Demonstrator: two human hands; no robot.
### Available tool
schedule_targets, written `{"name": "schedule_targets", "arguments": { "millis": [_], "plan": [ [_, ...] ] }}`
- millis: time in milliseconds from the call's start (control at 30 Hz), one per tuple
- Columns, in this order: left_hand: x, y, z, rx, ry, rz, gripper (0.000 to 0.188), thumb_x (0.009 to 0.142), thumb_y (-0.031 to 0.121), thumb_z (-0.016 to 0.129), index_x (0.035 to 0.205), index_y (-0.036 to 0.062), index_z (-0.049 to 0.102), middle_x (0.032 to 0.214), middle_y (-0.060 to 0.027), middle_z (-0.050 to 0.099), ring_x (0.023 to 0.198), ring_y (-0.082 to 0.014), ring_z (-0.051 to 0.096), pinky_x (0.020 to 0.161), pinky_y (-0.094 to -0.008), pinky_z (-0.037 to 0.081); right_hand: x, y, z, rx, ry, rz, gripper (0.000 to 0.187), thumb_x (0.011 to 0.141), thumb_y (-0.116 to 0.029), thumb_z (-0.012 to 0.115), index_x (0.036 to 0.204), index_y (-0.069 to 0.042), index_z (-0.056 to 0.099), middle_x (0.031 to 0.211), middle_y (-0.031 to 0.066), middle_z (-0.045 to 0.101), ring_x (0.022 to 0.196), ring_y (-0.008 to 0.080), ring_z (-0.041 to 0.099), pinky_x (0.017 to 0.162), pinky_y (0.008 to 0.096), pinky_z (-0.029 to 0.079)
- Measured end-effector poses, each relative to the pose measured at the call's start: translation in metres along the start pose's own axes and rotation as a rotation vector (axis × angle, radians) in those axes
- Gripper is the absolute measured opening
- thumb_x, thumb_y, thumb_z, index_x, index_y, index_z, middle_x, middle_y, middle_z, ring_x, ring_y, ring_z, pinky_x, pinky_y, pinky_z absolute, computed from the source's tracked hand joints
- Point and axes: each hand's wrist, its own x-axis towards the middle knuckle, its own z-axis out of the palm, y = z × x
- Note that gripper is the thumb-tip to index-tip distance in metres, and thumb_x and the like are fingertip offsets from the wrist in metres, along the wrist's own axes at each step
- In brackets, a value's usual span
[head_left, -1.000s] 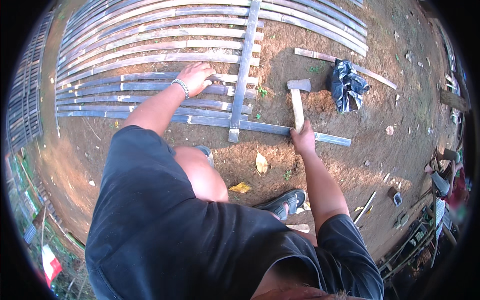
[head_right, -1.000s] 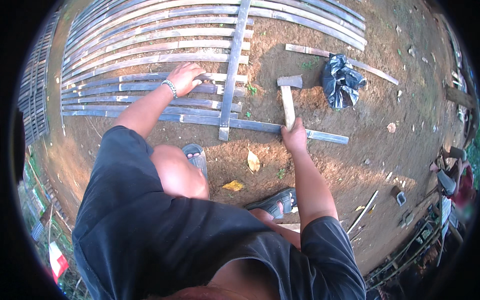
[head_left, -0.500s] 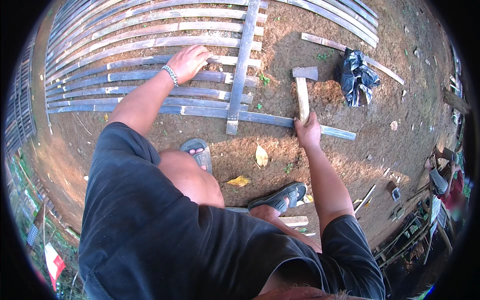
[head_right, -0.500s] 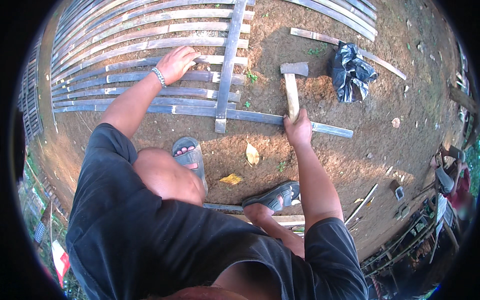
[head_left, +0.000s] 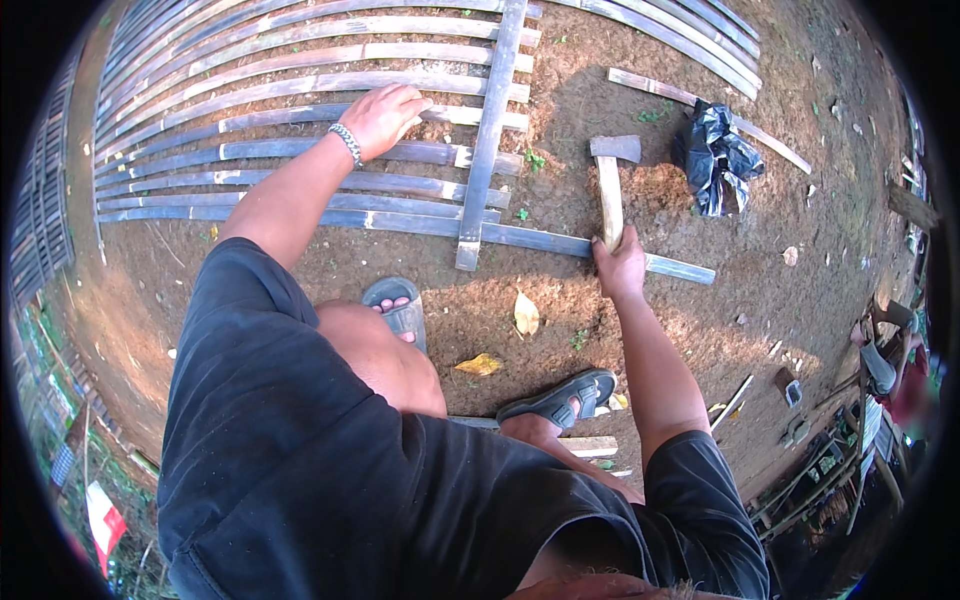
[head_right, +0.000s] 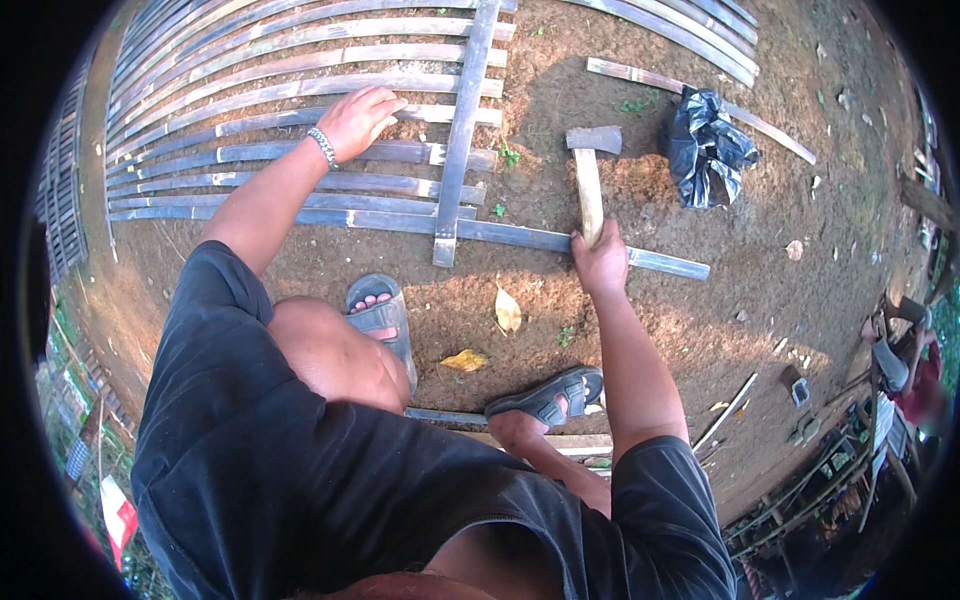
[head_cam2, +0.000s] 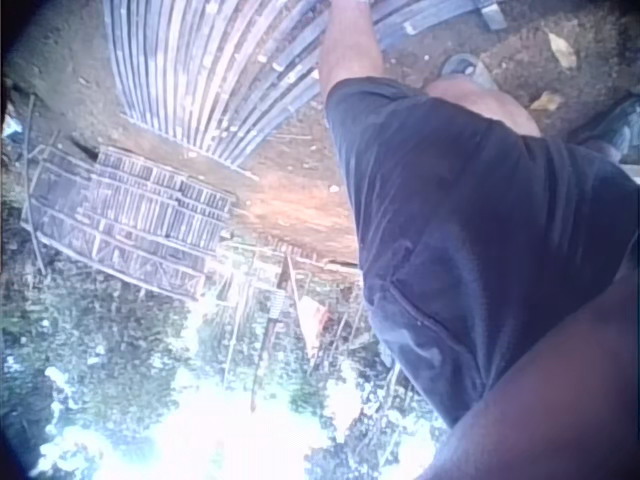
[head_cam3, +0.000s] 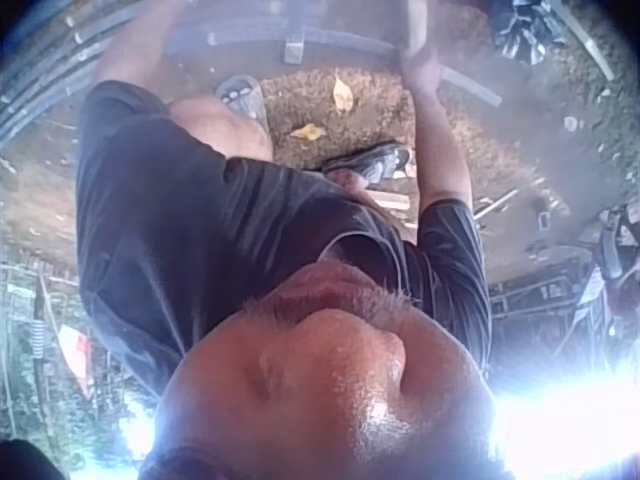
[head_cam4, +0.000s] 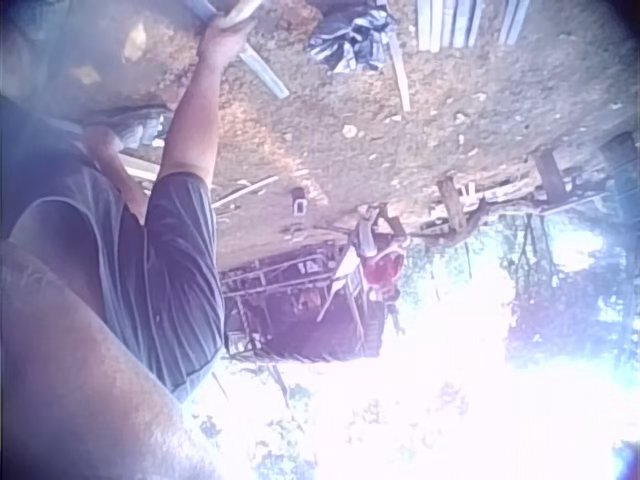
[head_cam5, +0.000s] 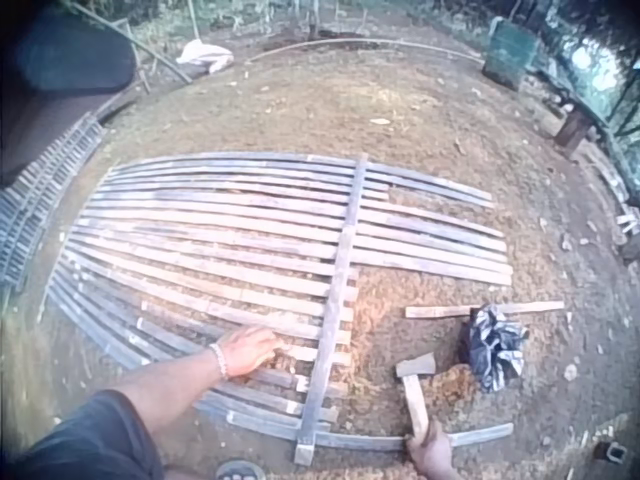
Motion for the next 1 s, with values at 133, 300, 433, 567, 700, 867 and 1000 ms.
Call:
{"name": "schedule_targets", "arguments": {
  "millis": [133, 300, 433, 567, 700, 867, 1000],
  "plan": [
    [0.003, -0.004, 0.0, -0.025, -0.006, 0.017, 0.031, 0.094, 0.019, 0.068, 0.123, 0.0093, 0.069, 0.117, -0.006, 0.064, 0.113, -0.0273, 0.062, 0.096, -0.0405, 0.054, 0.001, 0.005, 0.001, 0.001, 0.023, -0.039, 0.04, 0.087, -0.03, 0.078, 0.104, -0.001, 0.056, 0.093, 0.0266, 0.072, 0.09, 0.045, 0.07, 0.085, 0.0516, 0.054],
    [0.003, 0.0, -0.004, -0.035, -0.006, 0.02, 0.03, 0.095, 0.02, 0.068, 0.123, 0.0088, 0.07, 0.118, -0.006, 0.064, 0.113, -0.0273, 0.062, 0.097, -0.0405, 0.053, -0.001, 0.002, 0.001, 0.012, 0.016, -0.016, 0.04, 0.087, -0.03, 0.077, 0.103, -0.001, 0.055, 0.093, 0.0273, 0.071, 0.091, 0.0458, 0.07, 0.084, 0.0518, 0.054],
    [0.003, -0.001, -0.002, -0.048, 0.004, 0.011, 0.03, 0.094, 0.02, 0.068, 0.122, 0.009, 0.07, 0.117, -0.0063, 0.065, 0.113, -0.0275, 0.062, 0.097, -0.0406, 0.053, 0.001, 0.005, 0.003, -0.014, 0.028, -0.023, 0.04, 0.087, -0.031, 0.077, 0.103, -0.001, 0.055, 0.093, 0.0272, 0.071, 0.091, 0.0459, 0.069, 0.084, 0.0517, 0.054],
    [-0.003, 0.003, -0.006, -0.051, 0.13, 0.018, 0.031, 0.092, 0.023, 0.071, 0.12, 0.0102, 0.071, 0.116, -0.0058, 0.065, 0.112, -0.0274, 0.062, 0.097, -0.042, 0.052, -0.001, 0.0, 0.001, 0.026, 0.011, 0.0, 0.04, 0.087, -0.031, 0.078, 0.102, -0.002, 0.055, 0.092, 0.0266, 0.071, 0.089, 0.0457, 0.07, 0.083, 0.0516, 0.054],
    [-0.029, 0.014, -0.008, -0.091, -0.011, 0.02, 0.032, 0.089, 0.025, 0.075, 0.118, 0.0125, 0.071, 0.113, -0.0045, 0.064, 0.111, -0.0262, 0.062, 0.098, -0.0433, 0.051, 0.0, 0.004, 0.003, 0.023, 0.039, -0.03, 0.039, 0.087, -0.03, 0.078, 0.102, -0.002, 0.056, 0.09, 0.026, 0.071, 0.088, 0.0451, 0.07, 0.083, 0.0509, 0.054],
    [-0.049, 0.026, -0.003, -0.055, -0.035, 0.006, 0.035, 0.089, 0.026, 0.075, 0.121, 0.0145, 0.068, 0.115, -0.0036, 0.063, 0.112, -0.0255, 0.061, 0.1, -0.0427, 0.05, 0.001, 0.006, 0.006, 0.003, 0.051, -0.041, 0.038, 0.087, -0.03, 0.077, 0.102, -0.002, 0.056, 0.091, 0.0264, 0.071, 0.088, 0.0451, 0.07, 0.083, 0.0512, 0.054],
    [-0.047, 0.021, 0.001, -0.058, -0.064, 0.017, 0.035, 0.09, 0.025, 0.073, 0.123, 0.0133, 0.067, 0.117, -0.0043, 0.064, 0.114, -0.0262, 0.061, 0.101, -0.0418, 0.049, 0.002, 0.007, 0.006, 0.019, 0.036, -0.024, 0.039, 0.087, -0.03, 0.077, 0.101, -0.001, 0.056, 0.091, 0.0268, 0.07, 0.087, 0.0458, 0.069, 0.082, 0.0516, 0.053]
  ]
}}
